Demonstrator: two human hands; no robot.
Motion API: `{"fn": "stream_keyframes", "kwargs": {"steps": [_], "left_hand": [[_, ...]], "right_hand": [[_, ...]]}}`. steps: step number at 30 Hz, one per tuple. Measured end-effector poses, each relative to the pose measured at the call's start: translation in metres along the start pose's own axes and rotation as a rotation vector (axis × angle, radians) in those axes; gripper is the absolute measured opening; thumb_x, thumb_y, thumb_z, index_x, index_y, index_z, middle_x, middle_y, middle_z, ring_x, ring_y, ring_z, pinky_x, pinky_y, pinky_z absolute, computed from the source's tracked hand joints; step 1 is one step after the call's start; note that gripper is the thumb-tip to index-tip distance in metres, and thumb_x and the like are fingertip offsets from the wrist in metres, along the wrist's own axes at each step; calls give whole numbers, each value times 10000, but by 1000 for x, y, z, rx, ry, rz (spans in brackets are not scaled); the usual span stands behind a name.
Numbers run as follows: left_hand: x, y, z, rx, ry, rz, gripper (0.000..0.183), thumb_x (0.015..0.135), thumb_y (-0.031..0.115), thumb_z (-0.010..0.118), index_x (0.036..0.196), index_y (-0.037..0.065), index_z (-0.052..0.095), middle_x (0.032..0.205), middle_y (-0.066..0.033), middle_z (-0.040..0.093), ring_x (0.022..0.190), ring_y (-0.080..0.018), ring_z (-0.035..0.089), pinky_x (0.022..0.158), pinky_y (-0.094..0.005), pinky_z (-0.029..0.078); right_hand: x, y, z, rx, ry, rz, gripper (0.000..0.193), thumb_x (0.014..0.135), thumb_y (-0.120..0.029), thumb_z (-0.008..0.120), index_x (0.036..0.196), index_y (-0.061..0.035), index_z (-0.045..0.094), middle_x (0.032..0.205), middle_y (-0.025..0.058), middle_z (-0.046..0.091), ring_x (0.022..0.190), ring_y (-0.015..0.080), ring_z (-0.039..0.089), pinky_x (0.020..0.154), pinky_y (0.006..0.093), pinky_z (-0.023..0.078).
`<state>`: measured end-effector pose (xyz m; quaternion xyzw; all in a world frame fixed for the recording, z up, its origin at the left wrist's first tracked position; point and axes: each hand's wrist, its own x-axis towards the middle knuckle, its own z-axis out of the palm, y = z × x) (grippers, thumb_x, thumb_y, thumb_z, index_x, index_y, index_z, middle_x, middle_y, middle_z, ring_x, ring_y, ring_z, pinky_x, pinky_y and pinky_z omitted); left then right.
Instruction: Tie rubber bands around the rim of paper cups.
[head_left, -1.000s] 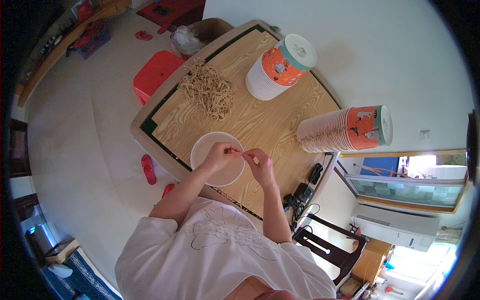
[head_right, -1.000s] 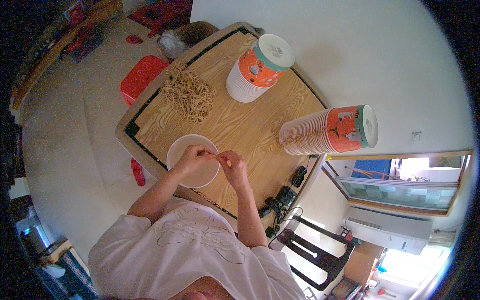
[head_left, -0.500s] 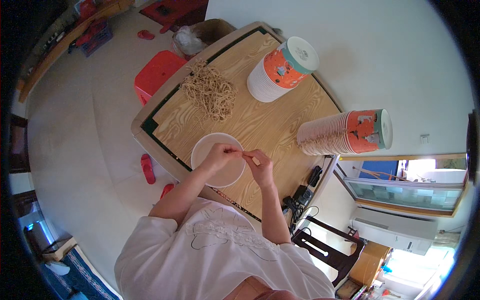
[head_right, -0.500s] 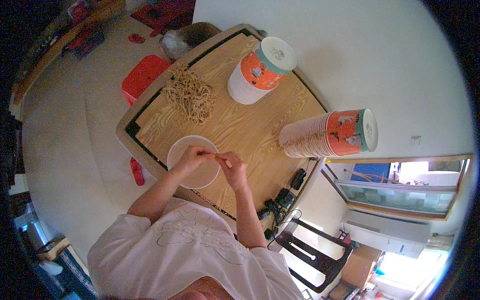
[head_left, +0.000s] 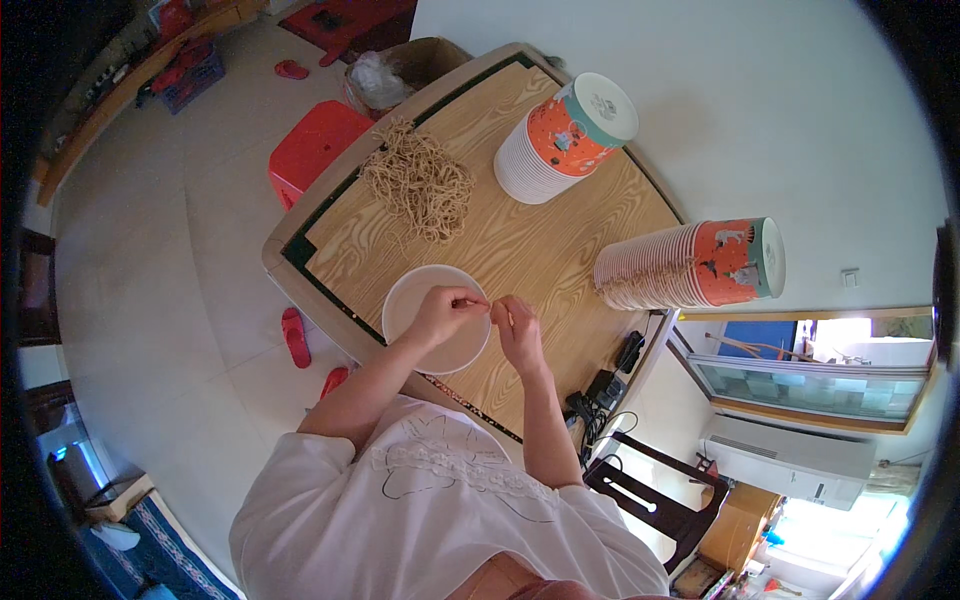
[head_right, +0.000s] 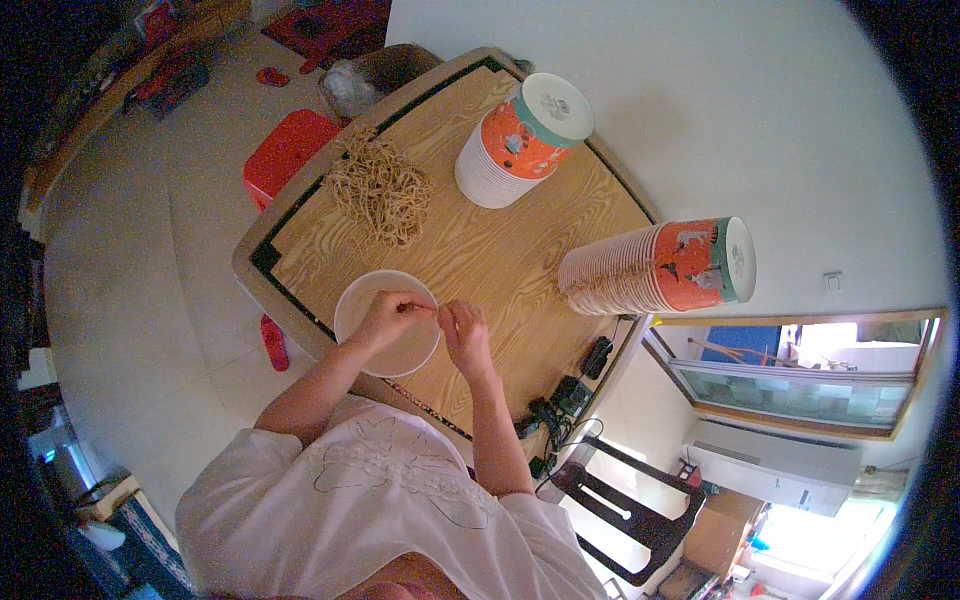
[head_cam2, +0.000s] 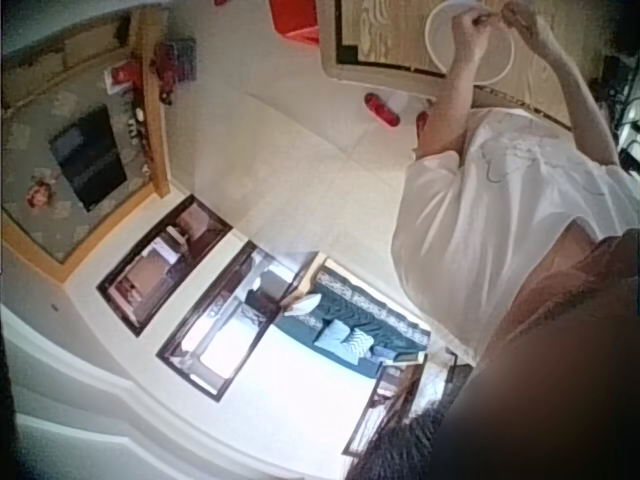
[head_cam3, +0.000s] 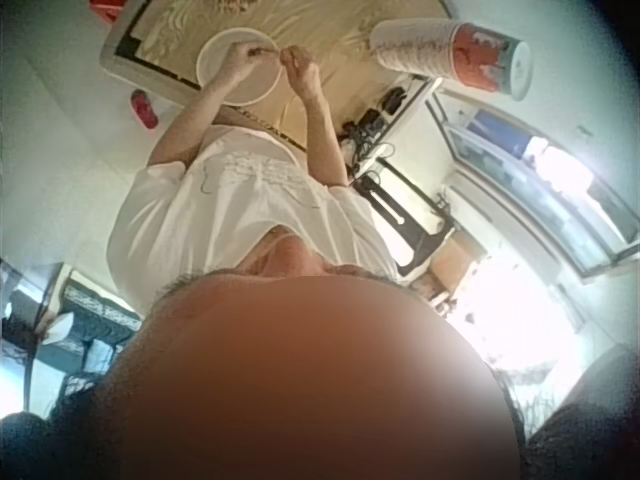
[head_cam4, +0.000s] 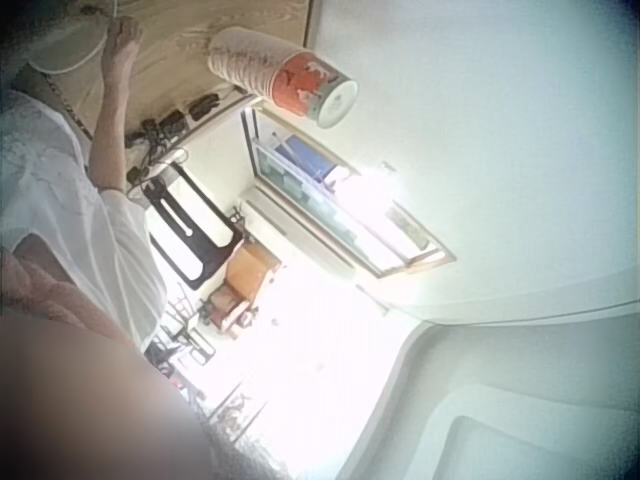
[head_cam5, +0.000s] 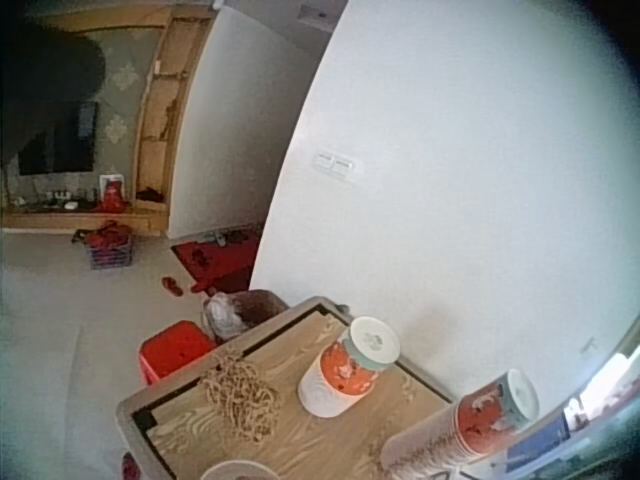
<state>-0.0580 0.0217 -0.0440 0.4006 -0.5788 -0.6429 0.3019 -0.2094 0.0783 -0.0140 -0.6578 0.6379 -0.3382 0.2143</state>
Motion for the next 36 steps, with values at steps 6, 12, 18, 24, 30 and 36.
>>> {"fn": "stream_keyframes", "kwargs": {"steps": [6, 12, 18, 24, 30, 36], "left_hand": [[5, -20, 1, 161, 104, 13, 128, 720, 129, 635, 802, 32, 647, 707, -72, 637, 641, -120, 590, 602, -261, 461], [8, -24, 1, 287, 169, 27, 157, 708, 154, 636, 787, 18, 636, 715, -118, 631, 655, -201, 622, 603, -294, 478], [7, -22, 1, 330, 186, 28, 144, 716, 141, 644, 801, 25, 636, 697, -87, 632, 603, -155, 590, 586, -283, 465], [7, -24, 5, 327, 203, 62, 149, 715, 147, 648, 794, 22, 634, 694, -95, 630, 578, -173, 590, 565, -293, 466], [6, -14, 5, 367, 193, 37, 144, 712, 148, 645, 792, 28, 635, 690, -101, 626, 585, -183, 595, 566, -301, 465], [7, -12, 7, 338, 211, 56, 130, 705, 152, 627, 762, 35, 630, 686, -110, 614, 606, -227, 592, 565, -321, 456]], "right_hand": [[1, 9, 8, 161, 37, 284, 106, 843, -94, 463, 837, -15, 533, 742, 122, 558, 678, 251, 554, 613, 337, 431], [0, 22, 16, 116, 56, 220, 108, 826, -88, 496, 884, -15, 553, 752, 117, 566, 673, 212, 561, 622, 299, 443], [1, 19, 14, 85, 10, 241, 116, 817, -88, 521, 898, -22, 571, 782, 107, 590, 696, 191, 573, 633, 286, 451], [1, 18, 14, 109, 11, 239, 128, 812, -90, 521, 899, -16, 578, 802, 119, 585, 684, 203, 560, 634, 291, 446], [2, 18, 12, 158, -30, 257, 174, 806, -65, 530, 965, -36, 596, 865, 96, 610, 770, 174, 585, 692, 269, 461], [3, 20, 15, 212, -39, 242, 194, 790, -34, 537, 973, -36, 599, 865, 97, 607, 765, 175, 578, 695, 271, 457]]}}
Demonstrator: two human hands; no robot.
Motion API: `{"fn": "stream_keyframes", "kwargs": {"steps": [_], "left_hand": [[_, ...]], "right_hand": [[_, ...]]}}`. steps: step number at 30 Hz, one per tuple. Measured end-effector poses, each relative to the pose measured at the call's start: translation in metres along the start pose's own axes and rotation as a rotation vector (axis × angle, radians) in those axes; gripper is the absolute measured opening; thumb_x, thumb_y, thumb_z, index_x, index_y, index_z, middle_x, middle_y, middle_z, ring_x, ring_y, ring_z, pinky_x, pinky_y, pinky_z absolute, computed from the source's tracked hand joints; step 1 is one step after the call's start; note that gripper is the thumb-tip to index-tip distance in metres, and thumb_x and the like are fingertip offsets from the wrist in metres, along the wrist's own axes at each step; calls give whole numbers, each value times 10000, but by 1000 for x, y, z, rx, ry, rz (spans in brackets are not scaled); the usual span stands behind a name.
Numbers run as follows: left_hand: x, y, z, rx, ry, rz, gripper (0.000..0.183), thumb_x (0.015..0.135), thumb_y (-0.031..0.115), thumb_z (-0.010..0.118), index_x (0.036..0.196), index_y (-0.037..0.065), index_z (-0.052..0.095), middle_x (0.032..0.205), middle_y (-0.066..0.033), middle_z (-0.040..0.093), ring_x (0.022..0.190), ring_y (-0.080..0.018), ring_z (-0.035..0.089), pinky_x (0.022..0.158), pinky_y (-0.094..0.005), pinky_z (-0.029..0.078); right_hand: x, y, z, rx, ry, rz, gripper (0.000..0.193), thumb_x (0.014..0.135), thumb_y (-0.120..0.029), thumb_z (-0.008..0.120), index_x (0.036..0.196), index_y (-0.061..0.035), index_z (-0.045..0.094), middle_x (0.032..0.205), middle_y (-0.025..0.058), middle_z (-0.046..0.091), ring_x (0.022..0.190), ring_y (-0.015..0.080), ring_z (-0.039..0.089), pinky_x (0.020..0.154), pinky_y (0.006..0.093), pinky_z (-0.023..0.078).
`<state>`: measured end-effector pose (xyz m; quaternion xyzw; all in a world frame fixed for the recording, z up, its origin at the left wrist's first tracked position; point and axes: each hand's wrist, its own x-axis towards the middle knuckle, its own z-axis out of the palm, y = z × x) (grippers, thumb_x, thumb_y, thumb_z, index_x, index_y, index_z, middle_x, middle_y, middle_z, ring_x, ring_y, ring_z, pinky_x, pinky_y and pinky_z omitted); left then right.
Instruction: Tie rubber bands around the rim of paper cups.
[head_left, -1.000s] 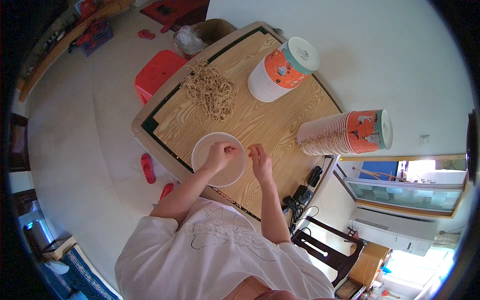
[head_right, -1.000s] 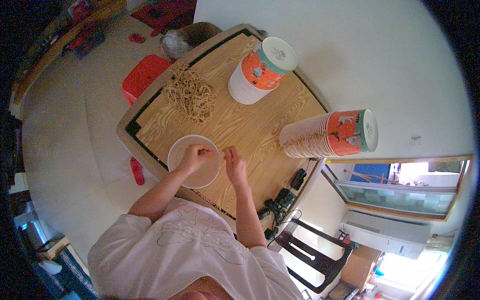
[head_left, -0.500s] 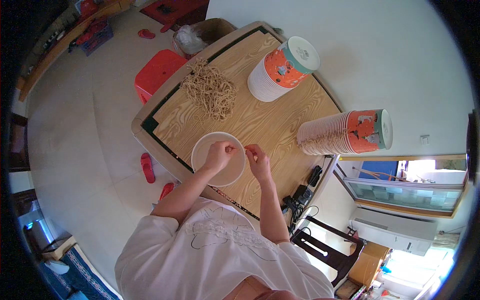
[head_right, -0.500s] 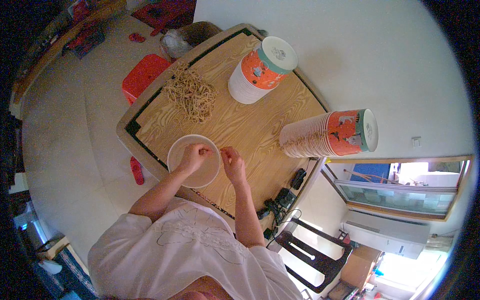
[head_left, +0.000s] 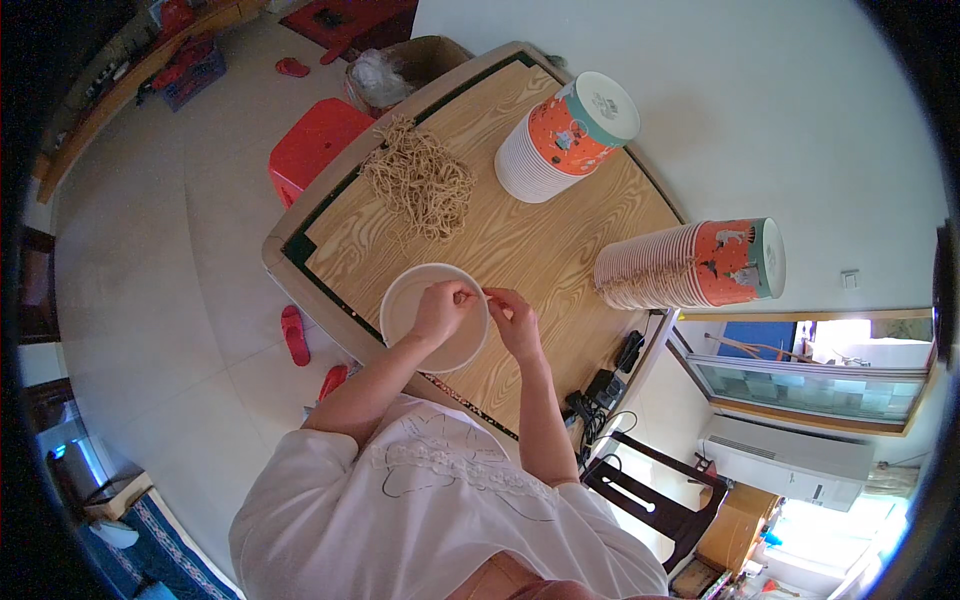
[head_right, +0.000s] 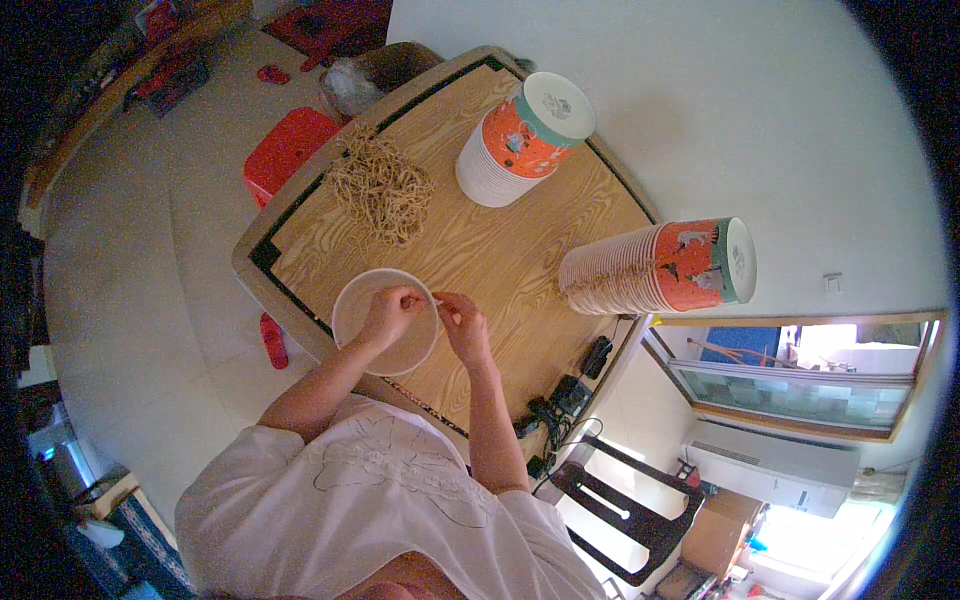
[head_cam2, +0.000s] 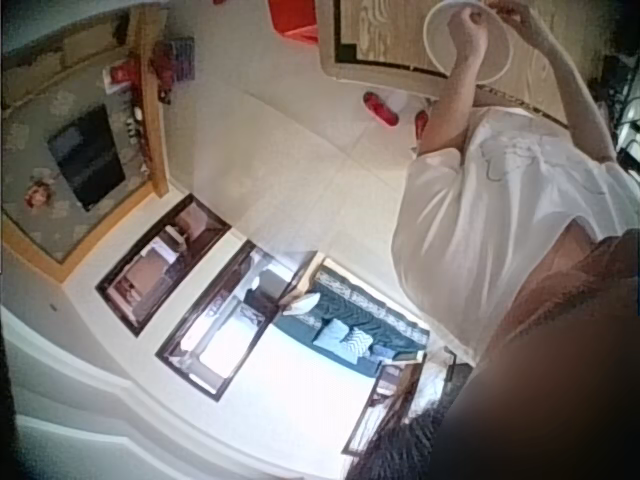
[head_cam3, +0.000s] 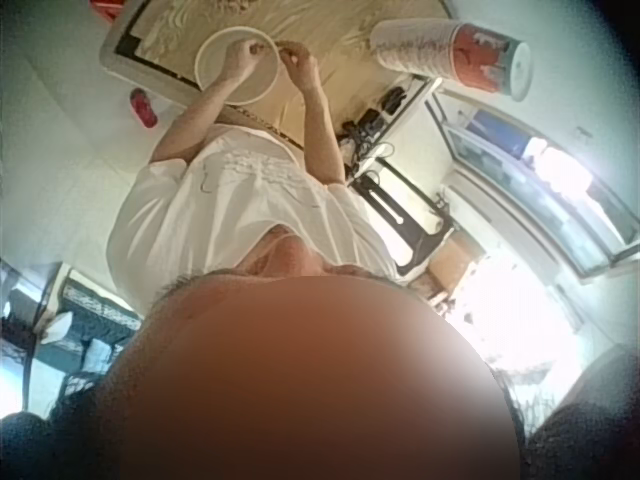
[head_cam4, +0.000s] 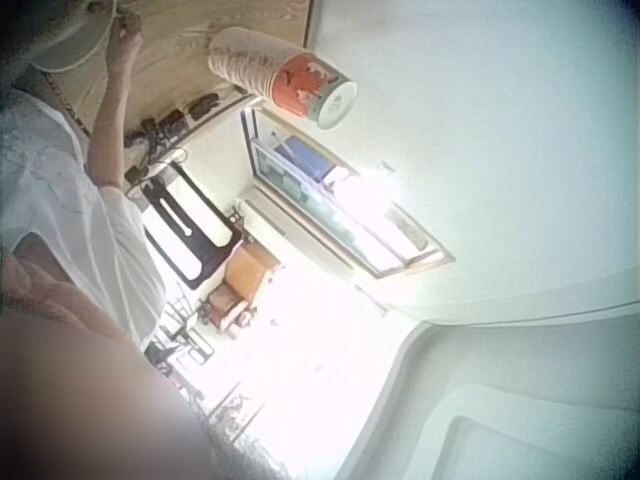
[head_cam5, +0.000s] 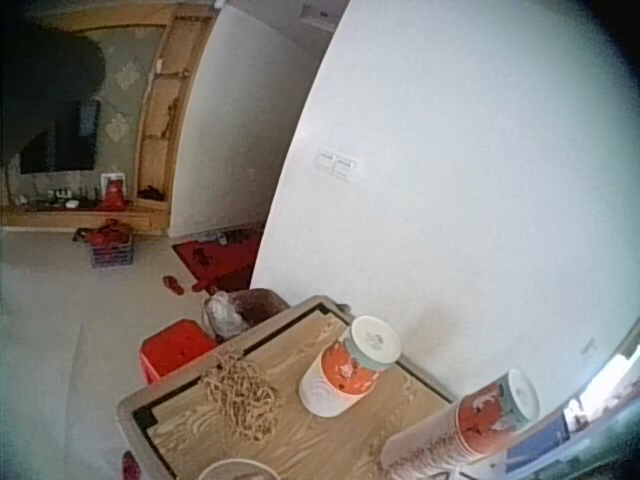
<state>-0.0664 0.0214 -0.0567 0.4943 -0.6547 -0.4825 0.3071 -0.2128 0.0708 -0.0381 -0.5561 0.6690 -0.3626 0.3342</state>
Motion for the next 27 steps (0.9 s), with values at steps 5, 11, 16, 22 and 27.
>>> {"fn": "stream_keyframes", "kwargs": {"steps": [5, 11, 16, 22, 27], "left_hand": [[0, -2, 1, 5, 32, 33, 122, 704, 149, 624, 760, 40, 629, 652, -102, 602, 610, -224, 586, 568, -319, 452], [-2, 34, -12, 318, 133, 391, 226, 709, 111, 578, 932, 78, 583, 943, -123, 553, 716, -244, 594, 594, -345, 481], [20, 31, -20, 627, -66, 488, 150, 734, 91, 519, 870, 56, 571, 975, -144, 521, 744, -266, 598, 602, -368, 492], [13, 36, -18, 667, -295, 311, 174, 687, 116, 564, 851, 70, 599, 771, -157, 597, 715, -304, 595, 622, -413, 460], [-1, 32, -23, 419, -368, 204, 166, 697, 159, 614, 818, 45, 620, 729, -165, 604, 687, -285, 601, 621, -387, 462]], "right_hand": [[3, 8, 4, 14, 9, -18, 151, 782, -41, 549, 920, -25, 608, 825, 101, 605, 726, 180, 573, 665, 281, 455], [3, 9, 0, 31, 45, 37, 81, 815, -61, 513, 869, -9, 542, 763, 92, 596, 707, 168, 576, 653, 282, 456], [1, -3, 4, 64, 109, 84, 71, 839, -58, 492, 868, 2, 516, 737, 63, 587, 658, 118, 567, 620, 248, 462], [2, -1, 5, -38, 121, 26, 73, 836, -62, 490, 860, 3, 513, 716, 74, 581, 671, 136, 578, 619, 261, 470], [10, 5, -4, -152, -111, 16, 72, 816, -54, 497, 868, -4, 507, 708, 101, 583, 685, 175, 596, 620, 286, 472]]}}
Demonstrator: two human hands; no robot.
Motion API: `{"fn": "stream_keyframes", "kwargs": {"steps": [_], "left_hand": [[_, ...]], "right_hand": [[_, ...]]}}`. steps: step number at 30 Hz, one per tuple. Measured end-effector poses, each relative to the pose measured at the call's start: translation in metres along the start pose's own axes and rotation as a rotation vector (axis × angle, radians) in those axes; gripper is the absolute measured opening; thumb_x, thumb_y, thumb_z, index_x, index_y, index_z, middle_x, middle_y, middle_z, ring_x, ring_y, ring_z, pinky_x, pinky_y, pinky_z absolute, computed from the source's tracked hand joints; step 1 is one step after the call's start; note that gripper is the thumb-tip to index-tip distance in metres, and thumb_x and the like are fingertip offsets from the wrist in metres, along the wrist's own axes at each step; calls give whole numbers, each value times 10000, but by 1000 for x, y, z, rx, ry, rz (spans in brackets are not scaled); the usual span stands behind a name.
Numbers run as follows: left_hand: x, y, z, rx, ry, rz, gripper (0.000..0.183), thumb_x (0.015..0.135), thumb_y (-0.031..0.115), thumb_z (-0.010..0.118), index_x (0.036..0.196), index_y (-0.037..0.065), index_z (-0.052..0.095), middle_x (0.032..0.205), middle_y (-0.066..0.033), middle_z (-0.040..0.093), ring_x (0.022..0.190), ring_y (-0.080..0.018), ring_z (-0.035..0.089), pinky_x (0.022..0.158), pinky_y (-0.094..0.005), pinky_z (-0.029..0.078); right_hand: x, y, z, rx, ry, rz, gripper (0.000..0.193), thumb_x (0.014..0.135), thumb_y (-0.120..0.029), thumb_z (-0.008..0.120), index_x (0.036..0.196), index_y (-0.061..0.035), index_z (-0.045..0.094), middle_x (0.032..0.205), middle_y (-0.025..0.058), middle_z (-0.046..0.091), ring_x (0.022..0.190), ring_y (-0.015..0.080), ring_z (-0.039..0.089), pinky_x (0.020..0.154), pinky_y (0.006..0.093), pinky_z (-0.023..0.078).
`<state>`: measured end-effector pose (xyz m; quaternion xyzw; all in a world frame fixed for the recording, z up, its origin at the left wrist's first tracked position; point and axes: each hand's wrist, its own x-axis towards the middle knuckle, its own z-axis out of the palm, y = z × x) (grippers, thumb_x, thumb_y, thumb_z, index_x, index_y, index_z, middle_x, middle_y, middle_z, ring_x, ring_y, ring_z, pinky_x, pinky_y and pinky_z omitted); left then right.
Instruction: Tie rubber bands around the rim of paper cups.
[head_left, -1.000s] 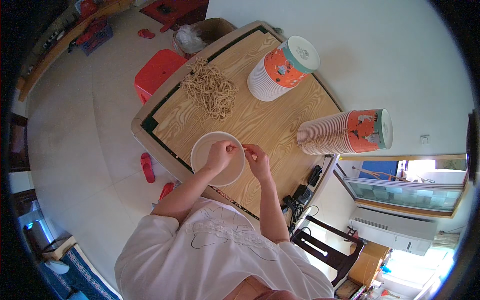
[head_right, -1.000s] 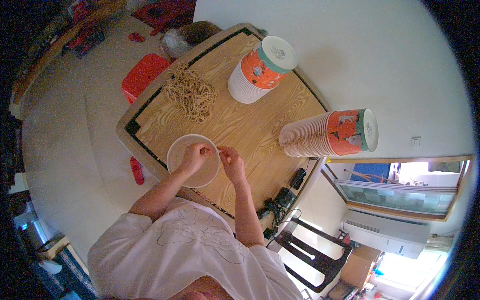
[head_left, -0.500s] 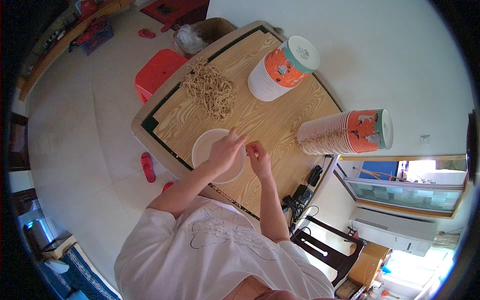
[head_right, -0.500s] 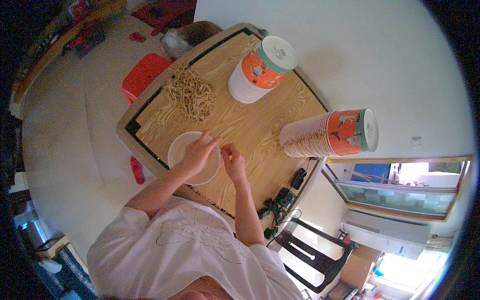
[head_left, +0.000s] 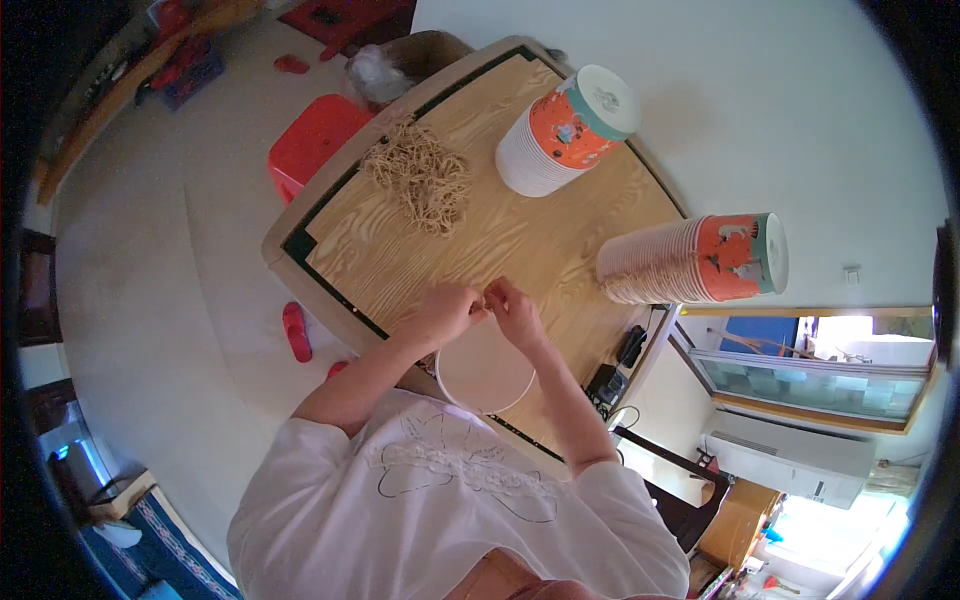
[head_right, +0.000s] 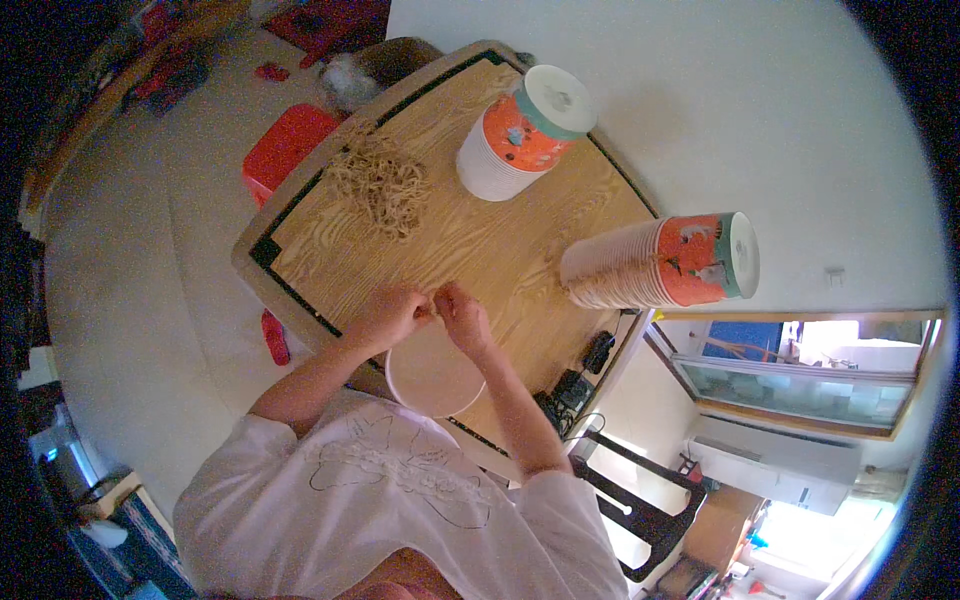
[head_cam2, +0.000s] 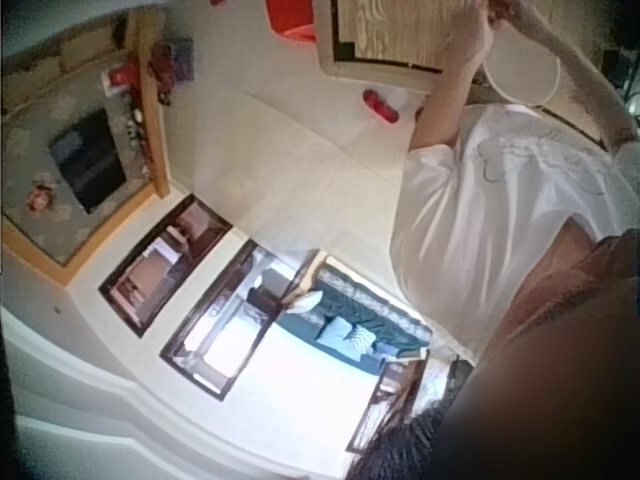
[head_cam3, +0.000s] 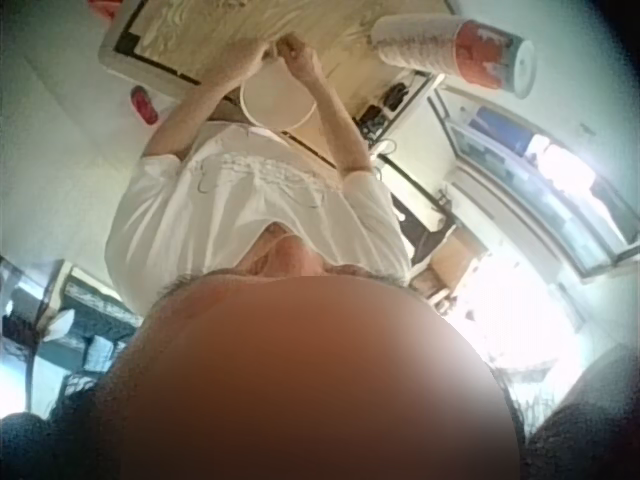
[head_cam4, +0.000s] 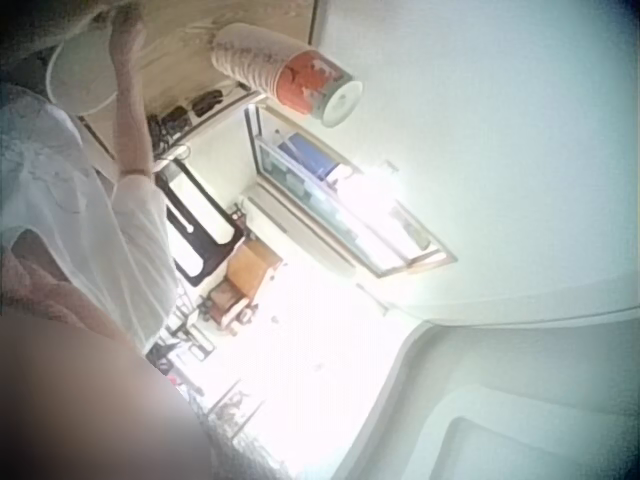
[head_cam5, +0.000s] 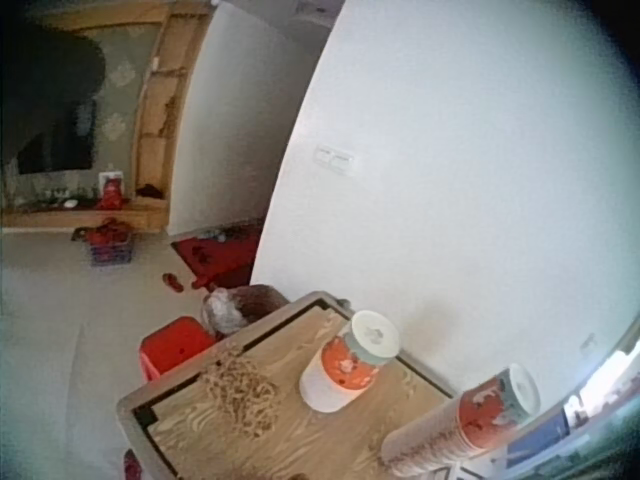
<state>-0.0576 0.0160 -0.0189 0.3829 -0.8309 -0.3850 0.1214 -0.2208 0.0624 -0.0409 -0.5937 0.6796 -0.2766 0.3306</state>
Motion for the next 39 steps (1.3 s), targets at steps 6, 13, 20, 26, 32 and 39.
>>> {"fn": "stream_keyframes", "kwargs": {"steps": [6, 13, 20, 26, 32, 39], "left_hand": [[-6, -14, 11, -480, 9, -39, 134, 719, 139, 629, 815, 45, 627, 722, -106, 623, 652, -228, 601, 615, -348, 468], [5, -37, 33, -553, 28, 182, 77, 693, 3, 593, 744, 45, 634, 747, -78, 568, 707, -204, 574, 649, -295, 457], [11, -46, 53, -423, 110, 253, 156, 703, 30, 585, 807, 113, 666, 831, -68, 554, 769, -233, 562, 693, -322, 446], [7, -29, 32, -284, -19, 156, 110, 699, 118, 624, 803, 86, 641, 808, -73, 571, 750, -254, 570, 671, -337, 450], [2, -34, 41, -666, -41, -12, 158, 750, 190, 610, 809, 44, 605, 701, -54, 599, 630, -166, 567, 579, -304, 447], [9, -31, 54, -1270, -177, -550, 138, 753, 191, 607, 773, 55, 595, 671, -14, 568, 587, -98, 524, 510, -237, 419]], "right_hand": [[-1, -9, -9, -111, -200, -55, 117, 809, -113, 485, 898, -43, 516, 732, 175, 585, 707, 331, 586, 604, 376, 456], [-7, 5, -1, 99, -135, 112, 108, 842, -124, 485, 877, -24, 506, 677, 109, 568, 629, 206, 574, 569, 314, 449], [-10, 1, -3, 229, -120, 131, 115, 878, -100, 448, 841, -6, 502, 662, 44, 526, 601, 103, 496, 537, 250, 425], [-18, 4, -3, 281, -83, 166, 80, 846, -78, 498, 839, -3, 527, 661, 18, 537, 620, 72, 499, 549, 212, 412], [-24, 1, -1, 118, -8, 50, 60, 809, -58, 529, 811, -1, 550, 661, 15, 539, 617, 72, 488, 568, 218, 402], [-28, -13, 3, 168, 135, 133, 60, 787, -56, 555, 803, 1, 568, 689, 61, 579, 652, 122, 543, 618, 251, 444]]}}
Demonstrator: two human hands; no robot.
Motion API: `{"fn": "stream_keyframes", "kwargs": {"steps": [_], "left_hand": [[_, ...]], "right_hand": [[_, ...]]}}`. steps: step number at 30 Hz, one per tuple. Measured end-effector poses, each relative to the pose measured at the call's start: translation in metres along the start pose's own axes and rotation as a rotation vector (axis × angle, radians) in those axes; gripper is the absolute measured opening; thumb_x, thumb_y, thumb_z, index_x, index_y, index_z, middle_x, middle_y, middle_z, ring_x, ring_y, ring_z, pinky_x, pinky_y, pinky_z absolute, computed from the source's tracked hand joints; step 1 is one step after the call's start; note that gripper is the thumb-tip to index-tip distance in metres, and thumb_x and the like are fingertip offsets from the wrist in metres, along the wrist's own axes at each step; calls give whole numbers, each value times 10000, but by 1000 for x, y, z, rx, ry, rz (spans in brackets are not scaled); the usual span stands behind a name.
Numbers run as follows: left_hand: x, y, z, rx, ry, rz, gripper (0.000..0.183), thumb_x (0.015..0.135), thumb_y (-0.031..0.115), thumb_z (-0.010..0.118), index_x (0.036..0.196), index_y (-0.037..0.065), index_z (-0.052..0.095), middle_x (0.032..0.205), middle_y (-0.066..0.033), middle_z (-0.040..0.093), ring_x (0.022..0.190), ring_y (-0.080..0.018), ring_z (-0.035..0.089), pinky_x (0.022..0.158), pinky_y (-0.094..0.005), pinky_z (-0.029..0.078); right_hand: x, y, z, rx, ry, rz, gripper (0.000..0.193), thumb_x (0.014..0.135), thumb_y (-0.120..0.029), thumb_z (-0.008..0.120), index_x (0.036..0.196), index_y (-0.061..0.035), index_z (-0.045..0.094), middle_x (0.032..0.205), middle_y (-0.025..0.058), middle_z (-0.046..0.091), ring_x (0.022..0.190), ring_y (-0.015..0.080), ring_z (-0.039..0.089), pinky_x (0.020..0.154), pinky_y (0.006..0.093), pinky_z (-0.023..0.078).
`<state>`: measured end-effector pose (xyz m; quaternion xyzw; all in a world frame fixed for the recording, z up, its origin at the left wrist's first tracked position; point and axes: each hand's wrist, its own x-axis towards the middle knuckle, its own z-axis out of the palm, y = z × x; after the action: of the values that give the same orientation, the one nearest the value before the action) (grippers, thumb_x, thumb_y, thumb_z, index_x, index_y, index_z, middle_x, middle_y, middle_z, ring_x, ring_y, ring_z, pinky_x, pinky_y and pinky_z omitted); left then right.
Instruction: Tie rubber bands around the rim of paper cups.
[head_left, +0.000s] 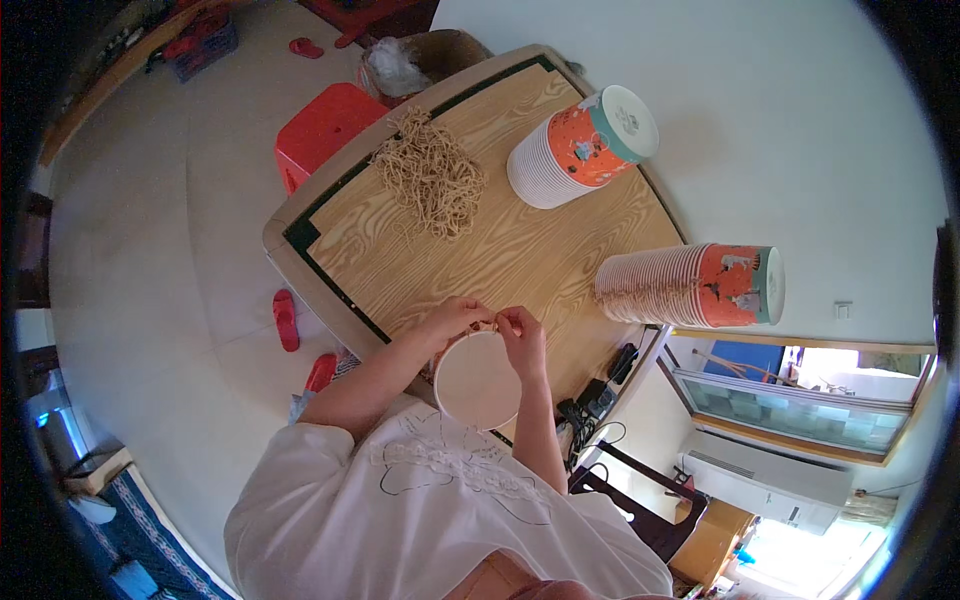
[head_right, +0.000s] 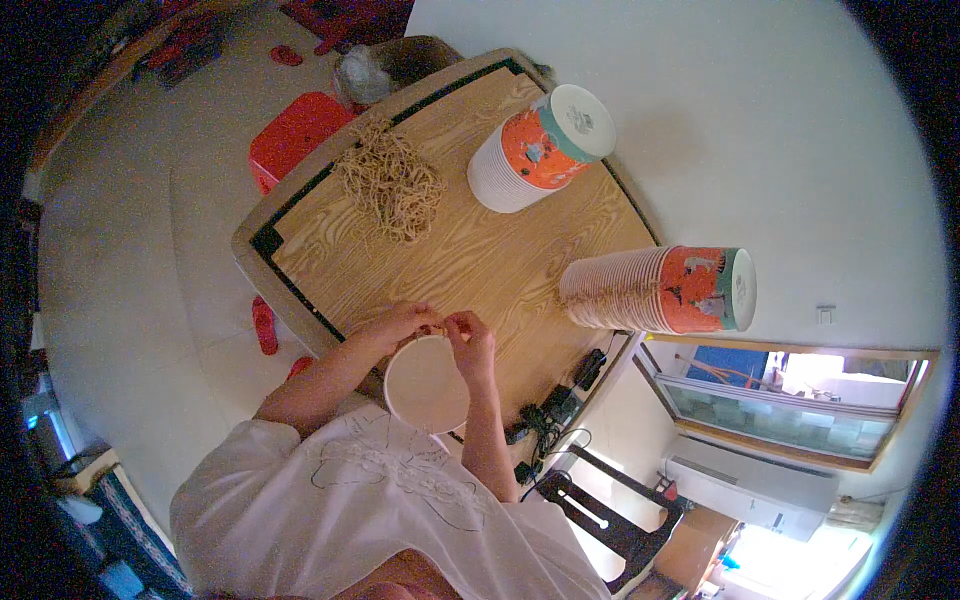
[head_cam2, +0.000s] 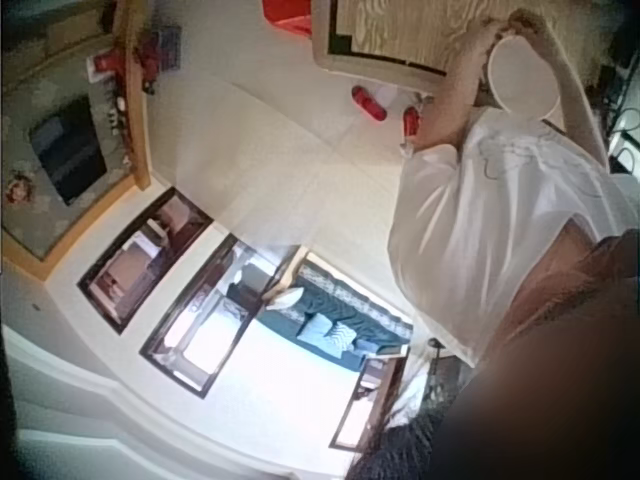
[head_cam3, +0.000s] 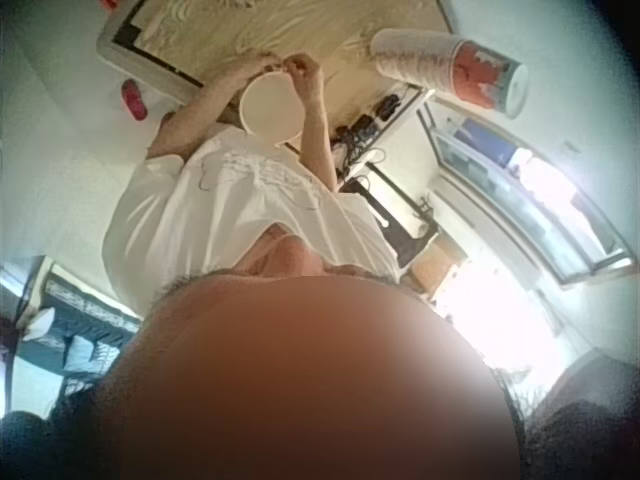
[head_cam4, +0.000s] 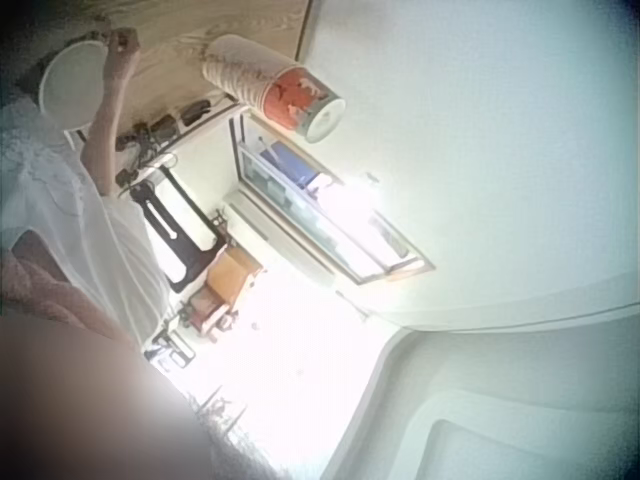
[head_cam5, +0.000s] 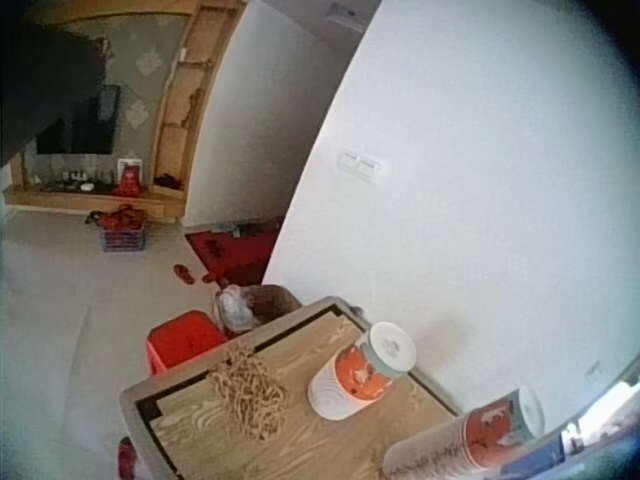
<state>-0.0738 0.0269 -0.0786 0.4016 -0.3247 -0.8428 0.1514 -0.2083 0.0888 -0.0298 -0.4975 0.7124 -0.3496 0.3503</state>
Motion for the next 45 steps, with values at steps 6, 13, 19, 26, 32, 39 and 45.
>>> {"fn": "stream_keyframes", "kwargs": {"steps": [6, 13, 19, 26, 32, 39, 45], "left_hand": [[11, -10, -10, -227, -56, -9, 129, 761, 193, 606, 787, 66, 604, 663, -17, 580, 518, -86, 524, 431, -209, 402], [7, -8, -6, -179, -20, -47, 102, 773, 182, 600, 781, 81, 609, 653, -5, 572, 509, -87, 511, 431, -208, 401], [4, -7, -10, -250, -83, -49, 103, 781, 185, 594, 763, 84, 595, 645, 4, 561, 508, -84, 501, 430, -207, 391], [2, -5, -2, -205, 13, -70, 101, 778, 170, 595, 768, 69, 593, 655, -13, 564, 532, -82, 506, 448, -189, 387], [6, -9, -6, -218, 4, -61, 114, 773, 162, 598, 780, 50, 616, 675, -20, 567, 553, -81, 510, 469, -196, 395], [9, -13, -14, -232, -20, -18, 132, 767, 163, 606, 818, 42, 624, 683, -23, 580, 554, -84, 514, 468, -197, 397], [-3, -2, -10, -177, -48, -27, 115, 739, 143, 640, 804, 48, 631, 719, -19, 585, 589, -90, 511, 528, -239, 417]], "right_hand": [[-12, -15, 10, -68, 213, -101, 65, 730, -22, 592, 793, -4, 582, 737, 97, 589, 686, 180, 579, 621, 276, 467], [-14, -17, 19, -168, 334, -199, 67, 711, -16, 620, 763, -25, 578, 721, 83, 572, 672, 196, 563, 619, 284, 442], [-14, -17, 18, -227, 325, -284, 81, 694, -16, 632, 755, -35, 583, 730, 86, 573, 713, 232, 555, 670, 311, 425], [-15, -17, 19, -237, 362, -319, 80, 689, -24, 635, 752, -43, 589, 737, 72, 574, 727, 232, 545, 687, 318, 416], [-16, -20, 17, -305, 352, -356, 84, 683, -32, 642, 748, -53, 593, 742, 60, 580, 733, 235, 538, 726, 325, 400], [-16, -16, 17, -329, 327, -399, 112, 687, -23, 636, 794, -51, 617, 796, 72, 604, 752, 233, 551, 714, 322, 421], [-11, -9, 12, -63, 251, -192, 103, 738, -40, 615, 839, -35, 631, 796, 68, 614, 766, 169, 569, 668, 270, 454]]}}
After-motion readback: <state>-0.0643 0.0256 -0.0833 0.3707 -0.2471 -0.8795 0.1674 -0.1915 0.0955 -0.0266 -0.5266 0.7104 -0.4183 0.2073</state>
